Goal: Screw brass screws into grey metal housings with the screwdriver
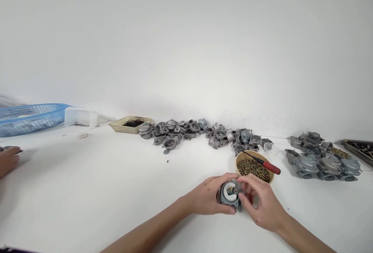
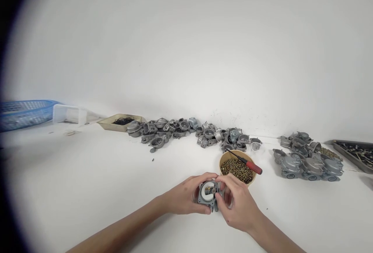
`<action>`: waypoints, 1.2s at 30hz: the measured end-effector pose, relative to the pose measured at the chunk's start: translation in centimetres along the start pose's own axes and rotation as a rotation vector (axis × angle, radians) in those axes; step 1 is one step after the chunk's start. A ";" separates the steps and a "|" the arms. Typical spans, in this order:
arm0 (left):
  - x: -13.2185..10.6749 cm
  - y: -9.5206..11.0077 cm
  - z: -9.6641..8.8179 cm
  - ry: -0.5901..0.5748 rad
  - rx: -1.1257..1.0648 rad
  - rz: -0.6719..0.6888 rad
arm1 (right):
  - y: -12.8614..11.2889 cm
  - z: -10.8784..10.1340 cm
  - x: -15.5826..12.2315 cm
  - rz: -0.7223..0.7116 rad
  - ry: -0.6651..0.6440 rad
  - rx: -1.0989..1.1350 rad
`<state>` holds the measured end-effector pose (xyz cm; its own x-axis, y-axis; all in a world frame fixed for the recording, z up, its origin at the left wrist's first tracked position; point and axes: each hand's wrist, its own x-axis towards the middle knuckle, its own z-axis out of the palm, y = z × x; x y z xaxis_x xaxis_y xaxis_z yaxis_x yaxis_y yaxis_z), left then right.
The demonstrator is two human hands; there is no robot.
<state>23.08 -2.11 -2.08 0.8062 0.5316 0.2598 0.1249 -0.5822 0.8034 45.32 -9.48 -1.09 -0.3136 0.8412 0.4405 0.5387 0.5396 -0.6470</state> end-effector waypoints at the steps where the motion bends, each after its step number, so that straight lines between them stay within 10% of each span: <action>1: 0.0 0.0 -0.1 0.001 -0.005 0.004 | 0.0 -0.1 0.0 0.011 -0.008 0.001; 6: 0.0 -0.8 -2.6 0.104 0.109 -0.060 | 0.1 -0.3 0.2 0.054 -0.044 0.019; 11: -1.5 -3.4 -10.4 0.662 0.509 -0.254 | 0.2 -0.2 0.2 0.067 -0.045 0.036; 17: -5.8 -7.1 -17.7 0.945 0.666 -0.556 | -0.1 -0.4 0.1 0.047 -0.057 0.001; 26: -5.1 -10.9 -16.1 0.805 0.729 -0.710 | -0.6 -0.6 0.3 0.064 -0.068 -0.041; 36: -4.2 -8.6 -16.4 0.874 0.674 -0.595 | -0.5 -0.5 0.1 0.056 -0.071 -0.070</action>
<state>9.16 10.76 -1.32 -0.0974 0.8991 0.4268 0.8160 -0.1734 0.5515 45.36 -9.69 -0.41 -0.3347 0.8715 0.3583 0.6096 0.4902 -0.6230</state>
